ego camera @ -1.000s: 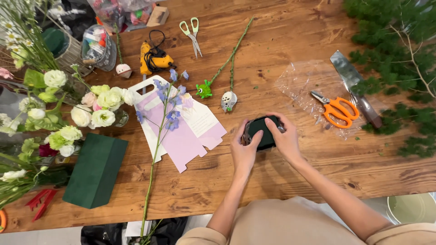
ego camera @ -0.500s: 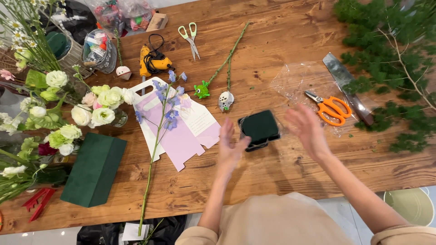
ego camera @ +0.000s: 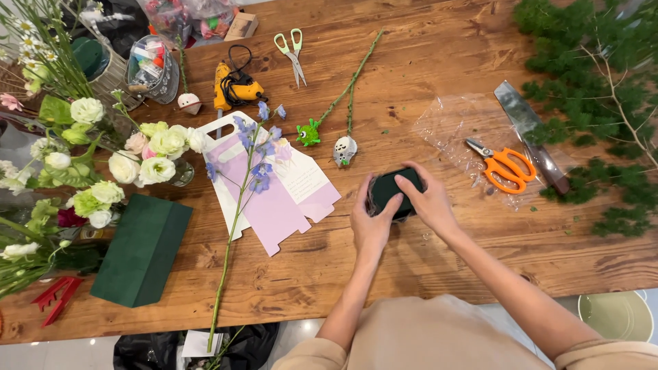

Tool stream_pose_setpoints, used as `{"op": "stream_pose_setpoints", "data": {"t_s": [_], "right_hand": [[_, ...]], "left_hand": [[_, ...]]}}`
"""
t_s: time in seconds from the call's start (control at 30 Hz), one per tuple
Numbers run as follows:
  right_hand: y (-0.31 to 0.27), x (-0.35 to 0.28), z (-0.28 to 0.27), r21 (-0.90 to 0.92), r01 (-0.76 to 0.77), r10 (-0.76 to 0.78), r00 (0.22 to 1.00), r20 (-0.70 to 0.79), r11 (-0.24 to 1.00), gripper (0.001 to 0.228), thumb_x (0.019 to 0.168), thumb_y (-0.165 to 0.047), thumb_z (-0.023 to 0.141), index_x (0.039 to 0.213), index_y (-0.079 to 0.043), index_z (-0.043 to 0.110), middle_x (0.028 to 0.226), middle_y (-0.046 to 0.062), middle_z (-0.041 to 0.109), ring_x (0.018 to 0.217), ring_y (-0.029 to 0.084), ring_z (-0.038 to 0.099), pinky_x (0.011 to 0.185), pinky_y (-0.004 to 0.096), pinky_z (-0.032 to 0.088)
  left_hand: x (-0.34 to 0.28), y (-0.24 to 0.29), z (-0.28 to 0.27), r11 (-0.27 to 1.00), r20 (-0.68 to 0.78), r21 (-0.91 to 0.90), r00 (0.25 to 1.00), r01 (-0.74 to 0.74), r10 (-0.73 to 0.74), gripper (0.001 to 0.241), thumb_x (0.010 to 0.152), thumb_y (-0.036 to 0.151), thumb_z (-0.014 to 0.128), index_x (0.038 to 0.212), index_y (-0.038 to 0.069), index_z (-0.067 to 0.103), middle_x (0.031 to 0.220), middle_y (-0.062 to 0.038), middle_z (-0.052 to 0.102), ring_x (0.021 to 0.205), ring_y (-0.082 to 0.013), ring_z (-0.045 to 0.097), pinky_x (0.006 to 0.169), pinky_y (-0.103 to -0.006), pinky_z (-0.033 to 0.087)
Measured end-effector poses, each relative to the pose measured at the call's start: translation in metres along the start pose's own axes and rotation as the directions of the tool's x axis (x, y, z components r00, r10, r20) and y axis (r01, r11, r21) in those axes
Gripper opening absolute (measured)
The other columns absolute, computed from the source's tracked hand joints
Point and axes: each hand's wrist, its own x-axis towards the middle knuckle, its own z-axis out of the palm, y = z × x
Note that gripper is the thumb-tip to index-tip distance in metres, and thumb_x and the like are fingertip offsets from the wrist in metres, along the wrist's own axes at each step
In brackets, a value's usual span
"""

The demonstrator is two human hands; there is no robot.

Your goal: The person retrieves a block of floral foam from a bucket of water and places it on a wooden table. They use a knife to cut the foam into smaller pieces and then use scissors to trim a piece of clear plastic wrap. The person places the foam into a black container, wraps it with the plastic, and secures it with tape.

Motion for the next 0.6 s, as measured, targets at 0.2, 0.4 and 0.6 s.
{"op": "stream_pose_setpoints", "data": {"t_s": [0.2, 0.4, 0.6], "right_hand": [[-0.028, -0.019, -0.004, -0.017, 0.009, -0.008, 1.000, 0.026, 1.000, 0.048, 0.094, -0.038, 0.068, 0.138, -0.020, 0.062, 0.134, 0.015, 0.062, 0.131, 0.032, 0.052, 0.108, 0.044, 0.040], [-0.023, -0.023, -0.002, -0.022, -0.012, 0.012, 1.000, 0.005, 1.000, 0.047, 0.095, -0.037, 0.066, 0.140, -0.025, 0.060, 0.140, 0.011, 0.060, 0.137, 0.034, 0.046, 0.111, 0.048, 0.038], [-0.016, -0.013, -0.003, -0.041, 0.028, -0.026, 0.999, 0.043, 0.999, 0.053, 0.095, -0.038, 0.066, 0.144, -0.022, 0.055, 0.141, 0.019, 0.056, 0.136, 0.037, 0.047, 0.113, 0.048, 0.036]], "left_hand": [[-0.015, 0.009, -0.006, 0.999, 0.015, -0.010, 0.999, -0.048, 0.048, 0.079, 0.073, 0.042, 0.083, 0.144, 0.026, 0.055, 0.140, -0.014, 0.060, 0.131, -0.0312, 0.055, 0.107, -0.0414, 0.048], [-0.019, -0.003, 0.000, 0.983, 0.007, -0.084, 0.986, -0.164, 0.165, 0.077, 0.077, 0.038, 0.083, 0.144, 0.013, 0.054, 0.143, -0.020, 0.055, 0.133, -0.0367, 0.051, 0.109, -0.0459, 0.044], [0.013, -0.015, -0.002, 0.985, 0.099, -0.055, 0.981, -0.161, 0.165, 0.079, 0.071, 0.040, 0.086, 0.142, 0.023, 0.054, 0.138, -0.017, 0.059, 0.131, -0.0355, 0.054, 0.109, -0.0452, 0.046]]}}
